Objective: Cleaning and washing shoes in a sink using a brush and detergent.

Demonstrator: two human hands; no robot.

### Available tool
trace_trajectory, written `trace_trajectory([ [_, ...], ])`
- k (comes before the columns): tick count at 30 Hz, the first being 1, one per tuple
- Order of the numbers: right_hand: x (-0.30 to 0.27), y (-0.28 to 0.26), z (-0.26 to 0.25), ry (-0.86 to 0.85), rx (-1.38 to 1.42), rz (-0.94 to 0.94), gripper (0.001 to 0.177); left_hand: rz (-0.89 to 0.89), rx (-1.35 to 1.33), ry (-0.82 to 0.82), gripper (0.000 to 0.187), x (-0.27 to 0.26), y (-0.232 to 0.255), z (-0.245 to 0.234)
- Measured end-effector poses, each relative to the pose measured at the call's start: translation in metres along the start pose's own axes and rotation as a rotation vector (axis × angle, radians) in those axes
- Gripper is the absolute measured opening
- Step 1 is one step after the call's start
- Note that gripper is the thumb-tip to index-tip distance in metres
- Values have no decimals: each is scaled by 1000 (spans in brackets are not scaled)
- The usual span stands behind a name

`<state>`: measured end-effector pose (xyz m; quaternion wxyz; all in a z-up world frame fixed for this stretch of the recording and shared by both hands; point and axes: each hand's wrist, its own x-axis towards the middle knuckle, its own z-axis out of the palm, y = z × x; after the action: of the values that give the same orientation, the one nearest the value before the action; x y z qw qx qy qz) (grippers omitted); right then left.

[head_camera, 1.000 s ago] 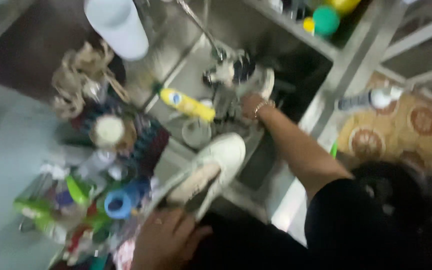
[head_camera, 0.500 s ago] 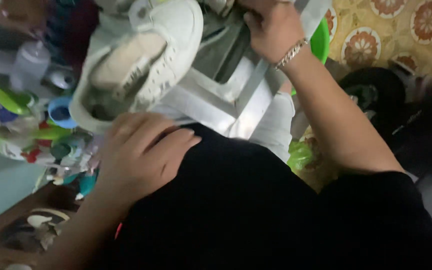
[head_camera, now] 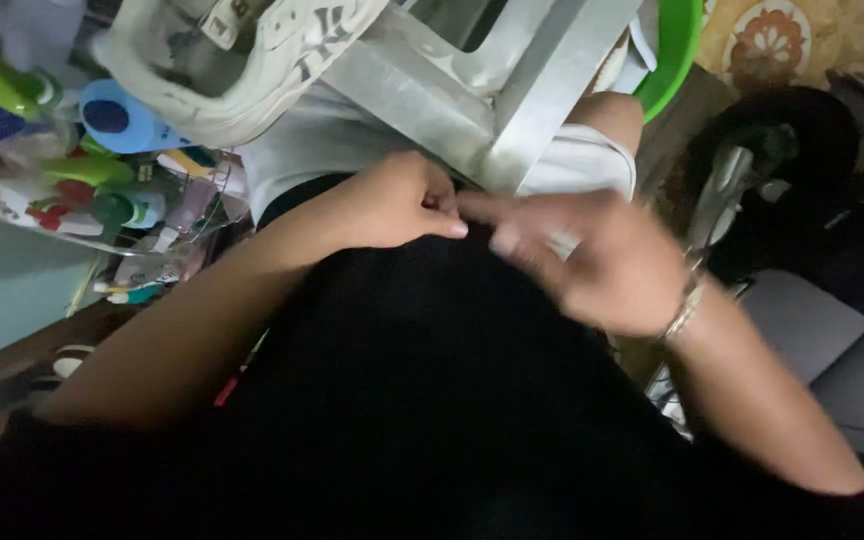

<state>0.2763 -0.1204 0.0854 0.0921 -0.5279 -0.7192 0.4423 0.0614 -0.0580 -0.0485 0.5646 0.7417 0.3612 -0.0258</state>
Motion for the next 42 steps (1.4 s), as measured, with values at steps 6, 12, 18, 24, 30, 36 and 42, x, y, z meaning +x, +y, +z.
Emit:
trace_trajectory([
  [6, -34, -5, 41, -24, -99, -540, 41, 2, 39, -12, 29, -3, -1, 3],
  [12, -96, 72, 4, -588, 443, 110, 35, 91, -87, -99, 34, -9, -16, -2],
  [18, -46, 22, 12, -15, 496, -271, 29, 158, 81, 138, 9, -3, -25, 10],
  [24, -23, -8, 38, -365, 128, -490, 55, 508, 612, 746, 9, -16, -13, -8],
  [30, -88, 27, -2, -573, 398, -486, 29, 628, 668, 862, 14, -1, -38, -10],
  [36, -58, 0, -39, -1006, 889, -535, 30, 558, 567, 800, 5, 16, -31, -15],
  [42, -54, 2, 15, 97, 260, -349, 35, 576, 451, 779, 14, 30, -11, -27],
])
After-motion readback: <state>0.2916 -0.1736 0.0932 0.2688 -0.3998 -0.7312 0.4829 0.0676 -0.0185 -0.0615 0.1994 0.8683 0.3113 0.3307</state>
